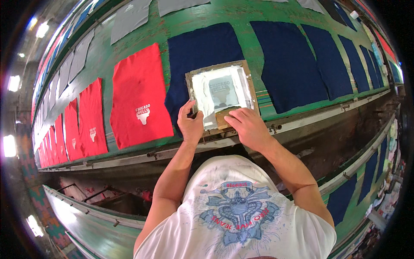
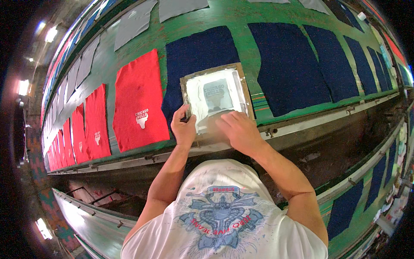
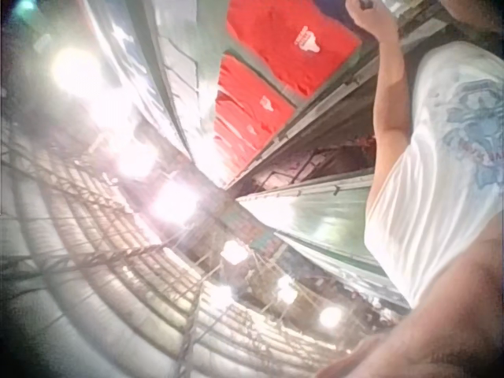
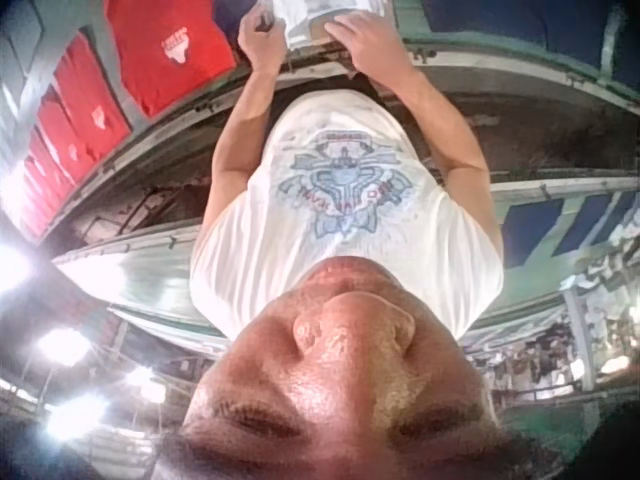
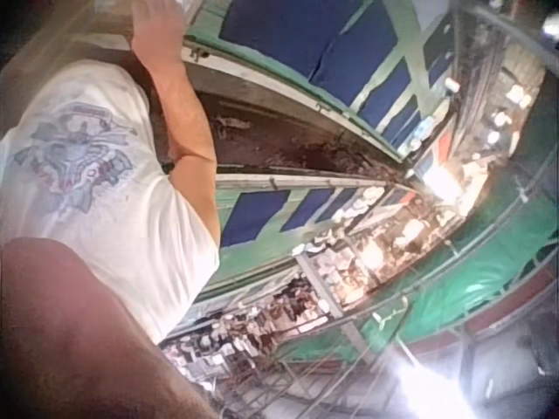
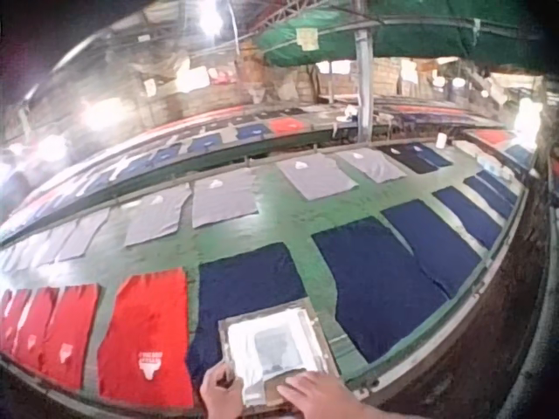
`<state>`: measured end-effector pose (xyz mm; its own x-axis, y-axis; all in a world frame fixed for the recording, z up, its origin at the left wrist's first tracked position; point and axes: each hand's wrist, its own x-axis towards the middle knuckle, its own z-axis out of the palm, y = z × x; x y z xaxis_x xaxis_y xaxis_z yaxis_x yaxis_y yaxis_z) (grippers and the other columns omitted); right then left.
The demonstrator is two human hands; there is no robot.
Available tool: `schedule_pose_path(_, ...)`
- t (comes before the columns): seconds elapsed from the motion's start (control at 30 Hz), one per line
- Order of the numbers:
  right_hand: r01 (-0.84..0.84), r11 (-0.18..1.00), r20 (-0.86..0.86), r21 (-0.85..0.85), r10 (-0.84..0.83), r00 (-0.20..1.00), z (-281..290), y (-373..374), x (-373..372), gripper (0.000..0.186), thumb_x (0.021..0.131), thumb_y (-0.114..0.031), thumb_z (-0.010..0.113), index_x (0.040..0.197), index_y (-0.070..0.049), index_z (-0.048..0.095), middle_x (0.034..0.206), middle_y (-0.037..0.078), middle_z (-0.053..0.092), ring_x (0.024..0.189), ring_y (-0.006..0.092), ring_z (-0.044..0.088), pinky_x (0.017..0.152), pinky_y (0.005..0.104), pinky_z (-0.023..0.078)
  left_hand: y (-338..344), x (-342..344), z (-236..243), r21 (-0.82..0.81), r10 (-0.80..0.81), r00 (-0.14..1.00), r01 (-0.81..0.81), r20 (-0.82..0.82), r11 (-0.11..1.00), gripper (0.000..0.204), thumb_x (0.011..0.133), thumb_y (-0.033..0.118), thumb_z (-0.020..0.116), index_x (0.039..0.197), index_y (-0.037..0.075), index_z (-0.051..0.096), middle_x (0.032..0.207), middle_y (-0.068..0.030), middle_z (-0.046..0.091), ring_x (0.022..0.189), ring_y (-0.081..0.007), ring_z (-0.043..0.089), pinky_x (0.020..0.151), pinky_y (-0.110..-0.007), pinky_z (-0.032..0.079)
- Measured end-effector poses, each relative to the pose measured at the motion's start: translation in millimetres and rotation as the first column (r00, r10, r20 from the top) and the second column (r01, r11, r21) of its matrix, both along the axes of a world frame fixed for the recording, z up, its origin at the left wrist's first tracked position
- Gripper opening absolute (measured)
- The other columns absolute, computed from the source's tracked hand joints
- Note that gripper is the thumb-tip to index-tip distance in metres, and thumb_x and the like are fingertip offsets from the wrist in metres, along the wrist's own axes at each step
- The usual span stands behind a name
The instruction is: The person aligns dark blue and red t-shirts on a green conveyor belt, then uses a screen printing frame to apply a white logo to each shirt. The shirts remain on the belt after printing.
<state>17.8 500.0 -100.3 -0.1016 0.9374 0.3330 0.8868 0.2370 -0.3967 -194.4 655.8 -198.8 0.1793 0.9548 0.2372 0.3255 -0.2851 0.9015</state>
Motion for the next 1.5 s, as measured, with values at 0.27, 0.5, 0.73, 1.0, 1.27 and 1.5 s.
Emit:
schedule_pose_path(0.27, -0.031, 0.980, -0.152, -0.198, 0.001, 0.988, 37.8, 21.1, 16.1, 0.044, 0.088, 0.010, 0.061, 0.128, 0.000, 0.076, 0.121, 0.018, 0.075, 0.118, 0.0405, 0.068, 0.107, 0.0465, 0.056, 7.5, -13.3, 36.3, 0.295, -0.060, 0.897, 0.207, -0.438, 0.933, 0.037, 0.099, 0.015, 0.079, 0.134, 0.003, 0.077, 0.127, -0.0182, 0.074, 0.117, -0.0384, 0.070, 0.102, -0.049, 0.058)
schedule_pose_path(0.5, 0.002, 0.996, -0.018, -0.085, -0.004, 1.000, 5.3, -8.2, -16.5, 0.049, 0.086, 0.008, 0.061, 0.132, -0.001, 0.074, 0.127, 0.014, 0.071, 0.123, 0.0377, 0.066, 0.108, 0.0479, 0.055, 9.1, -9.7, 37.4, 0.314, -0.051, 0.853, 0.246, -0.519, 0.917, 0.037, 0.096, 0.015, 0.075, 0.131, 0.002, 0.076, 0.114, -0.0172, 0.071, 0.108, -0.0384, 0.069, 0.090, -0.051, 0.059)
schedule_pose_path(0.73, 0.010, 1.000, 0.009, 0.025, -0.010, 1.000, -17.1, 51.6, 4.9, 0.046, 0.089, 0.005, 0.062, 0.132, -0.002, 0.077, 0.128, 0.014, 0.073, 0.124, 0.0372, 0.067, 0.109, 0.0469, 0.055, 11.8, -7.6, 44.6, 0.250, -0.079, 0.796, 0.281, -0.601, 0.927, 0.037, 0.095, 0.013, 0.071, 0.130, 0.000, 0.074, 0.111, -0.0192, 0.070, 0.105, -0.0396, 0.068, 0.087, -0.051, 0.059)
schedule_pose_path(1.0, -0.031, 0.999, 0.005, -0.007, 0.031, 0.999, 1.0, 139.2, 45.3, 0.046, 0.090, 0.005, 0.061, 0.132, -0.002, 0.077, 0.123, 0.017, 0.075, 0.123, 0.0374, 0.068, 0.110, 0.0478, 0.055, 4.4, 0.4, 52.2, 0.233, -0.019, 0.775, 0.213, -0.632, 0.949, 0.035, 0.095, 0.011, 0.071, 0.128, 0.000, 0.075, 0.112, -0.0192, 0.071, 0.106, -0.0399, 0.069, 0.087, -0.051, 0.060)
schedule_pose_path(1.27, -0.160, 0.986, 0.144, -0.048, 0.166, 0.976, -10.4, 106.7, 39.9, 0.043, 0.094, -0.005, 0.065, 0.136, -0.005, 0.073, 0.119, 0.015, 0.074, 0.116, 0.0360, 0.070, 0.103, 0.0478, 0.058, -3.9, 10.1, 53.7, 0.219, 0.048, 0.784, 0.114, -0.618, 0.969, 0.034, 0.097, 0.005, 0.070, 0.130, 0.002, 0.077, 0.117, -0.0192, 0.073, 0.110, -0.0407, 0.071, 0.093, -0.050, 0.061)
schedule_pose_path(1.5, -0.282, 0.941, 0.074, -0.188, 0.300, 0.951, 11.0, 34.5, 29.9, 0.040, 0.091, -0.006, 0.067, 0.129, -0.003, 0.077, 0.117, 0.014, 0.073, 0.112, 0.0354, 0.069, 0.100, 0.0474, 0.057, -7.9, 14.9, 53.8, 0.230, 0.094, 0.790, 0.061, -0.606, 0.971, 0.033, 0.096, 0.004, 0.069, 0.128, 0.002, 0.078, 0.118, -0.0182, 0.074, 0.111, -0.0407, 0.071, 0.093, -0.050, 0.061)
